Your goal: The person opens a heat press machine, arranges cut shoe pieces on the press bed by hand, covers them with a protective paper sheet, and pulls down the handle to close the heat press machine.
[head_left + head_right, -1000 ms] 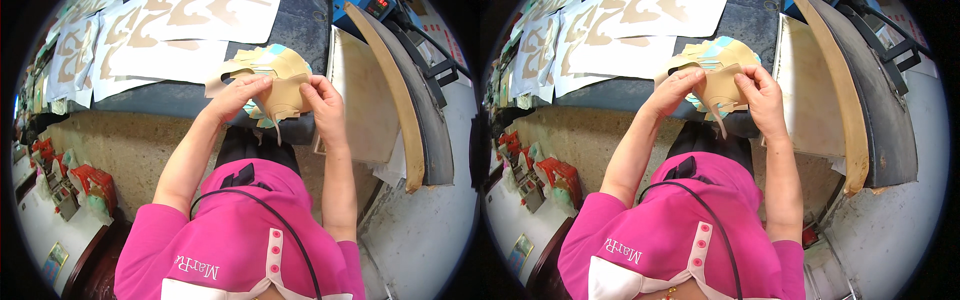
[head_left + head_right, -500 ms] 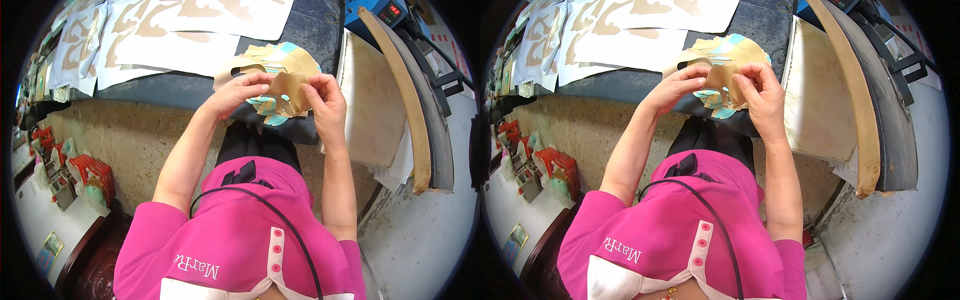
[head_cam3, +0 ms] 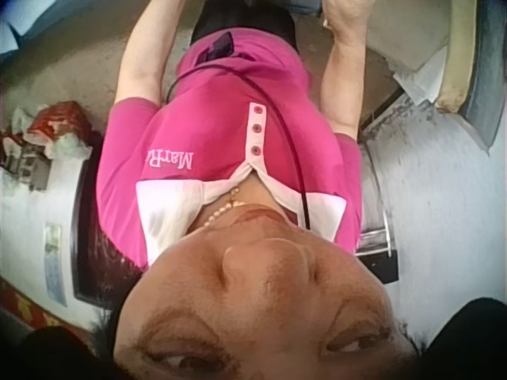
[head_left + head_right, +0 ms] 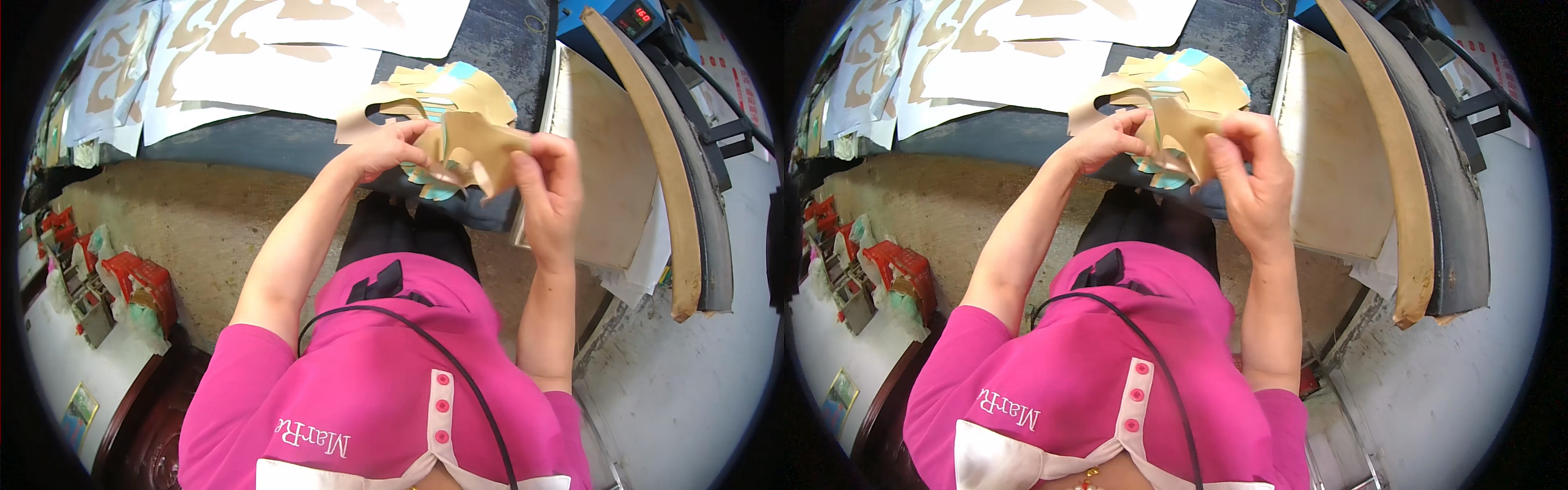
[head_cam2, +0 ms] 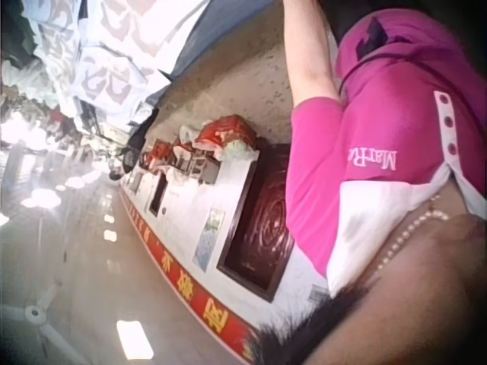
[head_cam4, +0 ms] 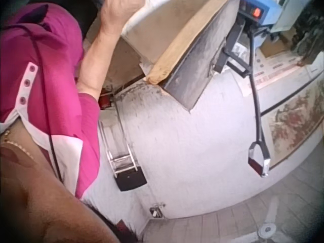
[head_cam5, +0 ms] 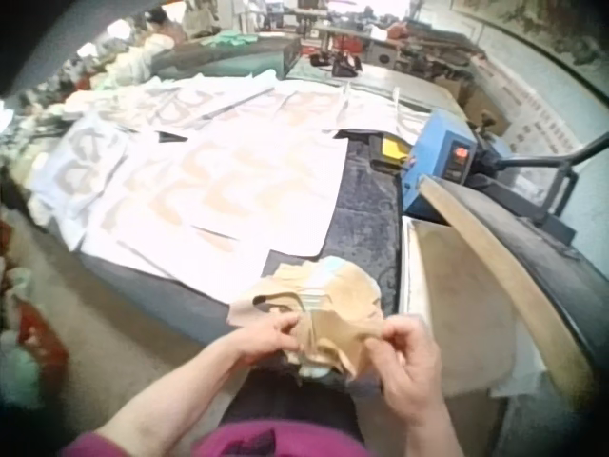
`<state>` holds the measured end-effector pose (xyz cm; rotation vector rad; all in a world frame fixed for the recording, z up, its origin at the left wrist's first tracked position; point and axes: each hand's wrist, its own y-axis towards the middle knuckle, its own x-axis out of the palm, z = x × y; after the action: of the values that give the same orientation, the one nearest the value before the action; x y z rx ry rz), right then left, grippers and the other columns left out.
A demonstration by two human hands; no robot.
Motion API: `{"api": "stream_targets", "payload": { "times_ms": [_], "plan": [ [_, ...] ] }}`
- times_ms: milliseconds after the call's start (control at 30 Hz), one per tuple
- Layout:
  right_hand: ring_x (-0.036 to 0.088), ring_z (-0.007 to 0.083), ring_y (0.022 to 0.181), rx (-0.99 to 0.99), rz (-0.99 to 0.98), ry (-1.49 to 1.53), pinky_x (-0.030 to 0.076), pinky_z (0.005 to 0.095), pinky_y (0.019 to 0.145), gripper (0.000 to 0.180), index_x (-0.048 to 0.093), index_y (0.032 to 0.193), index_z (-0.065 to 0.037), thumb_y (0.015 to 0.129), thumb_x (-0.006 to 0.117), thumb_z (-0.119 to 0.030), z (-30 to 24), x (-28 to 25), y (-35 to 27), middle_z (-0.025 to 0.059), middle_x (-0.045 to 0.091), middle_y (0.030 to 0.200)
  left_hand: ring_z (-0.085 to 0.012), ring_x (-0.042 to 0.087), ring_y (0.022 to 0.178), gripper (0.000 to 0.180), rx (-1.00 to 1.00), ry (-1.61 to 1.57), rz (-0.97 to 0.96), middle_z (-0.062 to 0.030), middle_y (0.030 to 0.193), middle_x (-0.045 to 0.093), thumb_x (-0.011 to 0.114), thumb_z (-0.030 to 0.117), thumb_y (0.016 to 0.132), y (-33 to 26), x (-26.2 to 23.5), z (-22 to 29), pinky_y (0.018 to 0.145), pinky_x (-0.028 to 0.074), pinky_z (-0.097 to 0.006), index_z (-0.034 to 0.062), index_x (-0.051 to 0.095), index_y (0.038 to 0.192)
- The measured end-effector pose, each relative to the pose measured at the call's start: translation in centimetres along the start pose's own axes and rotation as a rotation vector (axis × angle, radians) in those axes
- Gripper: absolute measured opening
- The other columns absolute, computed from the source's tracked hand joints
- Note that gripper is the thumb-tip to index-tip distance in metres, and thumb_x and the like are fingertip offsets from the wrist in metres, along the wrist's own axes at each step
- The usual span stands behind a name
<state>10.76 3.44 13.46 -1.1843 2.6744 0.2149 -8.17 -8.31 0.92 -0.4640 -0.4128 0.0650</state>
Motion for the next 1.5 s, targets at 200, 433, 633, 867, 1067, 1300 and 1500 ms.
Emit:
{"api": "stream_targets", "payload": {
  "times_ms": [200,433,633,867,1067,1300,1500],
  "plan": [
    [0.055,0.0083,0.086,0.175,0.365,-0.178,0.045,0.0229,0.075,0.015,0.056,0.106,-0.004,0.096,0.059,-0.015,3.5,-8.4,2.6,0.0008,0.061,0.094,-0.0104,0.058,0.096,0.037,-0.044,0.015,0.223,-0.0029,0.101,0.065,0.066,0.008,0.081,0.1,-0.2,-2.3,0.088,0.044,-0.026,0.0022,0.062,0.118],
    [0.06,0.0243,0.104,-0.071,0.372,-0.99,0.048,0.0335,0.087,0.033,0.054,0.12,0.001,0.095,0.057,-0.02,13.4,-21.2,6.3,0.0171,0.062,0.115,-0.0072,0.056,0.095,0.029,0.034,-0.042,0.24,0.0002,0.102,0.062,0.063,0.011,0.09,-2.5,0.4,-1.0,0.087,0.044,-0.024,0.0021,0.06,0.118],
    [0.054,0.0333,0.117,0.084,0.215,-1.153,0.038,0.0425,0.102,0.042,0.053,0.13,-0.004,0.094,0.051,-0.025,12.0,-13.6,5.8,0.0177,0.058,0.126,-0.0068,0.057,0.093,0.028,0.062,-0.074,0.322,-0.0004,0.102,0.062,0.061,0.009,0.091,-5.4,1.5,0.5,0.083,0.047,-0.024,0.0008,0.059,0.118],
    [0.046,0.0289,0.126,0.012,0.074,-1.266,0.034,0.0475,0.104,0.042,0.051,0.133,-0.01,0.096,0.042,-0.027,14.8,-12.3,8.8,0.0087,0.051,0.136,-0.0063,0.058,0.084,0.024,0.116,-0.068,0.251,0.0009,0.098,0.06,0.062,0.01,0.093,-6.7,3.2,1.7,0.076,0.049,-0.023,-0.0005,0.059,0.114],
    [0.051,0.0305,0.12,-0.047,0.137,-1.24,0.036,0.0487,0.101,0.039,0.053,0.131,-0.01,0.097,0.044,-0.026,15.7,-11.5,11.4,0.0114,0.055,0.13,-0.008,0.056,0.08,0.018,0.162,0.071,0.211,-0.002,0.091,0.061,0.062,0.009,0.091,-8.5,5.3,2.3,0.074,0.048,-0.026,0.0009,0.061,0.107],
    [0.057,0.0323,0.112,-0.173,0.095,-1.194,0.044,0.0449,0.094,0.037,0.054,0.129,-0.009,0.093,0.054,-0.019,16.0,-11.7,11.6,0.0129,0.056,0.127,-0.0149,0.065,0.079,0.024,0.167,0.229,0.022,-0.0101,0.091,0.066,0.062,0.009,0.09,-9.5,7.9,3.3,0.072,0.052,-0.029,0.0022,0.059,0.113],
    [0.057,0.0327,0.11,-0.26,0.056,-1.122,0.046,0.044,0.092,0.035,0.055,0.127,-0.01,0.093,0.055,-0.019,16.2,-12.9,11.5,0.0115,0.057,0.126,-0.0195,0.062,0.08,0.021,0.183,0.313,-0.027,-0.0083,0.091,0.065,0.064,0.013,0.089,-9.5,9.0,2.0,0.073,0.049,-0.031,0.0027,0.062,0.108]
  ]
}}
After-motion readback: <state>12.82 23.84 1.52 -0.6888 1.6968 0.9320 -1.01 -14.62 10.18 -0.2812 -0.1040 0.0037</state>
